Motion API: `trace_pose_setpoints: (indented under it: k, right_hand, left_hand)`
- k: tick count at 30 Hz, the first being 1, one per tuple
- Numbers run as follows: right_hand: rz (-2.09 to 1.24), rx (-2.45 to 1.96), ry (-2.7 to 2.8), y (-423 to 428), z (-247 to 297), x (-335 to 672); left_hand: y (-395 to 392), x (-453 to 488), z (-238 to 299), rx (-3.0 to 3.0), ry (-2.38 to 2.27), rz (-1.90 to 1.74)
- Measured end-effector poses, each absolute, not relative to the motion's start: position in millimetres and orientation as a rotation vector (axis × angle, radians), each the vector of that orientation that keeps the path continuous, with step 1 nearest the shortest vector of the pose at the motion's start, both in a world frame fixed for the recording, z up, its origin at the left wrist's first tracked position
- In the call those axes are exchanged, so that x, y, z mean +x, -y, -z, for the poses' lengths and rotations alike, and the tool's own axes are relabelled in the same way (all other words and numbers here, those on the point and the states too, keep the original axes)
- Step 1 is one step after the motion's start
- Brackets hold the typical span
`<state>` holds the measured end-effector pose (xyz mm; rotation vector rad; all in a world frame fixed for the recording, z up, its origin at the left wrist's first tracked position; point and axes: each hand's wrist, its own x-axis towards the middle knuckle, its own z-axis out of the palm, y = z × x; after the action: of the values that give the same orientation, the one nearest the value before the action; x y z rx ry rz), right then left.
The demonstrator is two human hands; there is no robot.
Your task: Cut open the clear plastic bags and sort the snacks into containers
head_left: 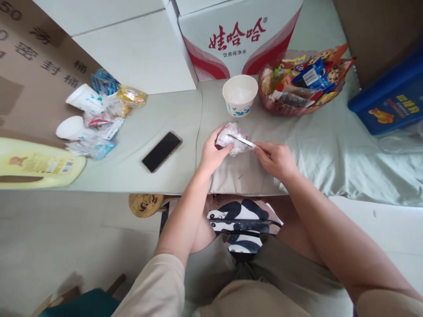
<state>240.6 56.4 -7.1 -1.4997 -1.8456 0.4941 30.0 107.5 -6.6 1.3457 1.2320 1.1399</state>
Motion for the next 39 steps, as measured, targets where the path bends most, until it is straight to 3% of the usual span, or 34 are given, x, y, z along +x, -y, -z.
trace_pose_setpoints:
  k: [6, 12, 18, 27, 39]
  right_hand:
    - [-0.399, -1.603, 1.772, -58, 16, 267]
    - [-0.198, -1.724, 1.667, -60, 16, 274]
    - [-0.362, -1.425, 1.823, -56, 11, 251]
    - [-0.566, -1.251, 2.043, -56, 8, 225]
    - [-0.585, -1.383, 1.451, -59, 10, 251]
  left_hand:
    - [-114, 5, 6, 0.876, -1.221, -1.299]
    - [-91, 11, -1, 1.462, -1.279, -1.078]
    - [-79, 22, -11, 1.697, -1.274, -0.994]
    - [-95, 18, -5, 0.747, -1.199, -1.286]
    - [-113, -9, 1, 0.570, -1.378, -1.436]
